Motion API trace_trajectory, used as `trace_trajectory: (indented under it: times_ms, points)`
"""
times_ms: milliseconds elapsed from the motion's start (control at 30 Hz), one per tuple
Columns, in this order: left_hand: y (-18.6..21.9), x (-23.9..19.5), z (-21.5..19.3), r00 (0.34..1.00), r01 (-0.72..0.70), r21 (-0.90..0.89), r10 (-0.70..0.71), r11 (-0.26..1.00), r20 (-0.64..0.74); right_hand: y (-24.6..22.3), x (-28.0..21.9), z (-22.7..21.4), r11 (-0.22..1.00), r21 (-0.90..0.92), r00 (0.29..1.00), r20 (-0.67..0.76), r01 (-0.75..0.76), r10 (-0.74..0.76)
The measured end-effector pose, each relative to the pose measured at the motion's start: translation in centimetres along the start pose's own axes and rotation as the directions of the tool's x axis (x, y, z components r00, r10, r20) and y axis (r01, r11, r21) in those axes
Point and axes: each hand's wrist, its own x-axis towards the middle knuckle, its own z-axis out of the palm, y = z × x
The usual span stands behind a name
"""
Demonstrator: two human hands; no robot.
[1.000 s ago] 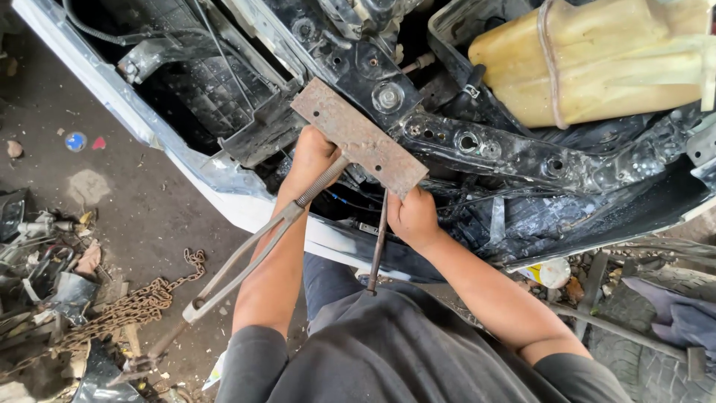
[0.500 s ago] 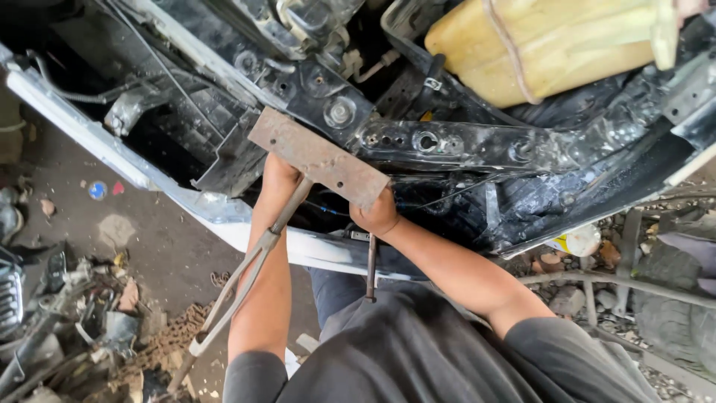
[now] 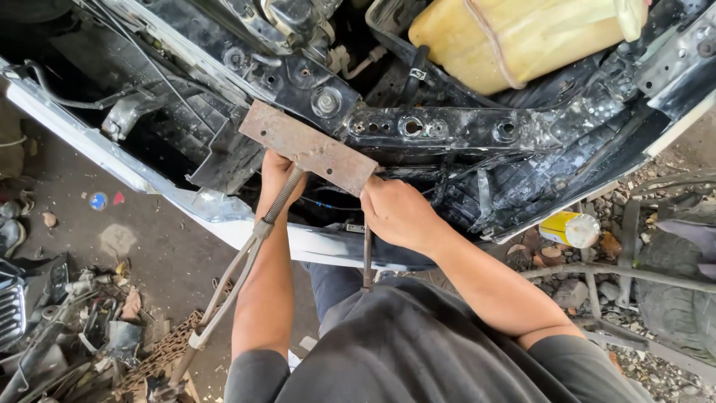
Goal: The person uses a large metal puller tool to work on the front frame of a damaged white car. They adjust the tool's position and tighten it using a wrench. Later, they handle a heavy metal chain, attaching it to the puller tool.
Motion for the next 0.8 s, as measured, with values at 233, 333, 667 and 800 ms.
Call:
trace_trajectory:
  times_ms: [233,333,667,800]
  points:
    - [0.0,0.1,0.5,0.999,0.005,-0.106,-0.001,0.994,0.042,3.0,1.1,4.6,0.996,-0.017,0.976,-0.199,0.086,-0.087]
    - [1.8,0.3,0.5,0.998,-0.063,0.199,0.056,0.978,0.041,3.9,2.0,6.1,0.983,0.013,0.934,-0.312,0.185,-0.172]
    - [3.6,0.3,0.2,0.996,-0.067,0.377,0.042,0.924,0.075,6.4,3.4,9.5,0.901,-0.057,0.791,-0.457,0.43,-0.407]
    - [2.4,-0.2,0.2,0.998,-0.057,0.244,0.046,0.968,0.051,2.1,1.2,3.7,0.987,0.159,0.99,-0.138,0.024,-0.002]
